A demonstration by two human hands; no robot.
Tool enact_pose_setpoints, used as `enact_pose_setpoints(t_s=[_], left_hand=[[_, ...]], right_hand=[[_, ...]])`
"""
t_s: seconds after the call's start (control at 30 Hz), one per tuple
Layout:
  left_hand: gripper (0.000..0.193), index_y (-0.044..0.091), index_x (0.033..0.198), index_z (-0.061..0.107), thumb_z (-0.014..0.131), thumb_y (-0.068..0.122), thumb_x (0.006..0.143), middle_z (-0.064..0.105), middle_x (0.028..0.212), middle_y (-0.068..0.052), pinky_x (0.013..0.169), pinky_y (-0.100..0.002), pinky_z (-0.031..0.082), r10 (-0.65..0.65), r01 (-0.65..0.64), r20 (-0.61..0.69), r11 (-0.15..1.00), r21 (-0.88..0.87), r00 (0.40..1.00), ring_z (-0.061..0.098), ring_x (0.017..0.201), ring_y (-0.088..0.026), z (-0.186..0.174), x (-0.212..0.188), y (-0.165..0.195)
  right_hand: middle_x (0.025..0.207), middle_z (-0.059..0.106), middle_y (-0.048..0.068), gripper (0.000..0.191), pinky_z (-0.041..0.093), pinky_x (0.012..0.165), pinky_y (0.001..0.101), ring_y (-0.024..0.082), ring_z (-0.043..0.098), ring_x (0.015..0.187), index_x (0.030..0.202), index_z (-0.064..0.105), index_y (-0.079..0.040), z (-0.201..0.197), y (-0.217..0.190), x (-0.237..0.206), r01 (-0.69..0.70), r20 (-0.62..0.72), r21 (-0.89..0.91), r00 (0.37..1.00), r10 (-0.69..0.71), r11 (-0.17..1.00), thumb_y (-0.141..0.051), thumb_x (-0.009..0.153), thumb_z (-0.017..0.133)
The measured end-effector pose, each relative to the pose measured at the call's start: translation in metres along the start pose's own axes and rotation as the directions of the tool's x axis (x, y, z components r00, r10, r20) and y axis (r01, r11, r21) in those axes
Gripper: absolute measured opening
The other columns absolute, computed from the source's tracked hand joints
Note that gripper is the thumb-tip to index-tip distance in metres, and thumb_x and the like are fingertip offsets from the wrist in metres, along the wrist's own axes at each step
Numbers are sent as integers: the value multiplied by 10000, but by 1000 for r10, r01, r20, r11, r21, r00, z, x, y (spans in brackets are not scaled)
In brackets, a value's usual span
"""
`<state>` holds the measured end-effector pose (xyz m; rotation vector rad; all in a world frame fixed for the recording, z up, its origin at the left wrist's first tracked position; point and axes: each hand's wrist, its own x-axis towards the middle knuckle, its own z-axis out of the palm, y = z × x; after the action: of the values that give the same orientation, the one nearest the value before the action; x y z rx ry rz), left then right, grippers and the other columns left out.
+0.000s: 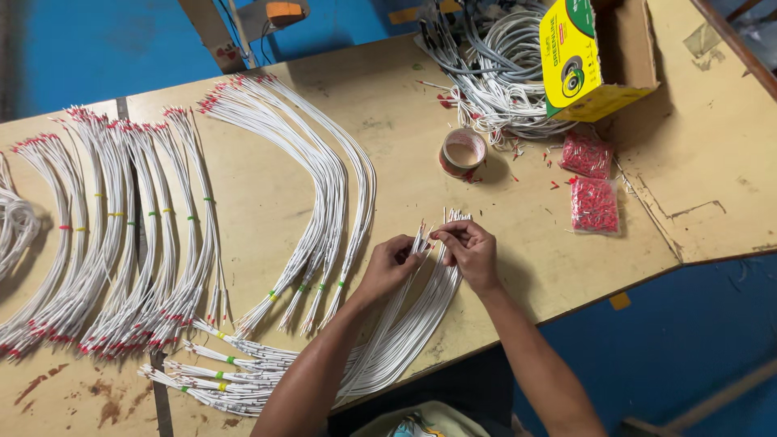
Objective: The person sorts and aligns white cable ends on a workbench, attaches red connector caps to the wire ends, and gathers the cables into bundles, adding them to rows of finished harnesses on the table.
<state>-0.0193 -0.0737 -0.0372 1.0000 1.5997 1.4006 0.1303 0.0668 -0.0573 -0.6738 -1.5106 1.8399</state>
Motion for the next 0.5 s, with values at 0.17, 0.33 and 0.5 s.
enact_pose_setpoints(t_s=[0.17, 0.33, 0.5], left_hand=[[312, -36, 1093, 707, 739, 173, 863, 657, 748, -31, 590, -267, 465, -56, 56, -3, 998, 27, 998, 562, 649, -73, -2, -2, 8], [298, -27, 1065, 713, 746, 188, 861, 662, 747, -33, 589, -266, 465, -61, 60, 2, 996, 61, 998, 565, 643, -81, -4, -3, 15], [287, -30, 1069, 695, 740, 187, 886, 643, 758, -24, 597, -263, 465, -44, 44, 14, 999, 8, 999, 555, 657, -74, -3, -3, 15]], right_hand=[[941, 771, 136, 122, 493, 486, 206, 55, 595, 539, 1054, 669, 37, 1, 0, 0, -16, 4, -6, 1000, 16, 1000, -26, 955, 703], [956, 782, 153, 107, 495, 482, 206, 55, 591, 529, 1047, 666, 35, 1, -1, 0, -31, 14, 21, 999, 31, 999, -22, 959, 688], [948, 780, 158, 96, 500, 487, 209, 64, 597, 532, 1042, 671, 42, -1, -1, -1, -24, 25, 36, 999, 23, 999, -15, 966, 684]])
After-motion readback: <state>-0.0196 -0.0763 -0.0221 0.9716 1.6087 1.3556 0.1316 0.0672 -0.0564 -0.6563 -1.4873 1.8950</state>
